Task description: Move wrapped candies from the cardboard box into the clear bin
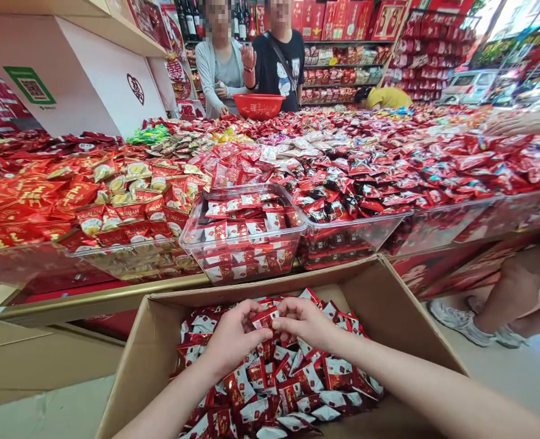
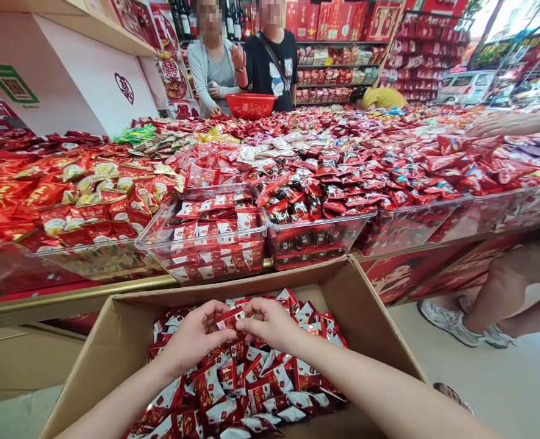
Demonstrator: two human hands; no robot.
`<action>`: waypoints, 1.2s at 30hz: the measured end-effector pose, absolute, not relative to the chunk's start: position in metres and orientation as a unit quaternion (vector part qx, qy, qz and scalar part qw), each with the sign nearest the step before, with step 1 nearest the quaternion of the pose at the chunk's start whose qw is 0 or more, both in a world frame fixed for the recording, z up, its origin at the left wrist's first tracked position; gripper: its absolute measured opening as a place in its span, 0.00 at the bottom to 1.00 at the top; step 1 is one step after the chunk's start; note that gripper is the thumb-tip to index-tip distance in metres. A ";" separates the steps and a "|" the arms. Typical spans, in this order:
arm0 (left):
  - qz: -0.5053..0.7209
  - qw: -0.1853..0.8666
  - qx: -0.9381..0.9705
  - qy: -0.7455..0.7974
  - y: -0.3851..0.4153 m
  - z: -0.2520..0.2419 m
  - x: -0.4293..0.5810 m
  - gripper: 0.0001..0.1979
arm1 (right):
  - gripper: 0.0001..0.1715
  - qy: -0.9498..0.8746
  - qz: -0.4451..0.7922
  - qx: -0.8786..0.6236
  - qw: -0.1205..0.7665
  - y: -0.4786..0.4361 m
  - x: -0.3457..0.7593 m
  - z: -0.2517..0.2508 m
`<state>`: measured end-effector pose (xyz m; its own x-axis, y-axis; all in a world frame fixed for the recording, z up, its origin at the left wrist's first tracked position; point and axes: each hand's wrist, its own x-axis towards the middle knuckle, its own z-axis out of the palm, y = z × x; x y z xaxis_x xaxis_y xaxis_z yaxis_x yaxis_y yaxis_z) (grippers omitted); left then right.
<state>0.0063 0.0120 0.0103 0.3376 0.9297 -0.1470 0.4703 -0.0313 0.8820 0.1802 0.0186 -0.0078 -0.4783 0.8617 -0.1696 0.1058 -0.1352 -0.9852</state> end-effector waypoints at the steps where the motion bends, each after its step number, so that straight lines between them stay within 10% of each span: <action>1: 0.270 0.517 0.633 0.509 0.011 0.017 0.006 0.12 | 0.11 -0.617 0.594 -0.407 0.318 0.018 0.183 -0.001; 5: 0.292 0.757 0.395 0.431 0.008 0.036 0.005 0.21 | 0.05 -0.761 0.403 -0.324 0.391 0.012 0.190 0.020; 9: 0.344 0.767 0.358 0.406 0.007 0.039 0.008 0.24 | 0.12 -0.806 0.346 -0.281 0.390 0.007 0.189 0.024; 22: 0.364 0.704 0.454 0.408 0.008 0.029 0.012 0.17 | 0.16 -0.527 0.632 -0.420 0.383 0.007 0.175 0.012; 31: 0.324 0.742 0.371 0.455 0.003 0.038 0.004 0.11 | 0.05 -0.900 0.123 -0.279 0.311 -0.009 0.172 0.042; 36: 0.322 0.771 0.364 0.413 0.000 0.049 0.000 0.18 | 0.11 -0.898 0.051 -0.211 0.384 -0.006 0.181 0.097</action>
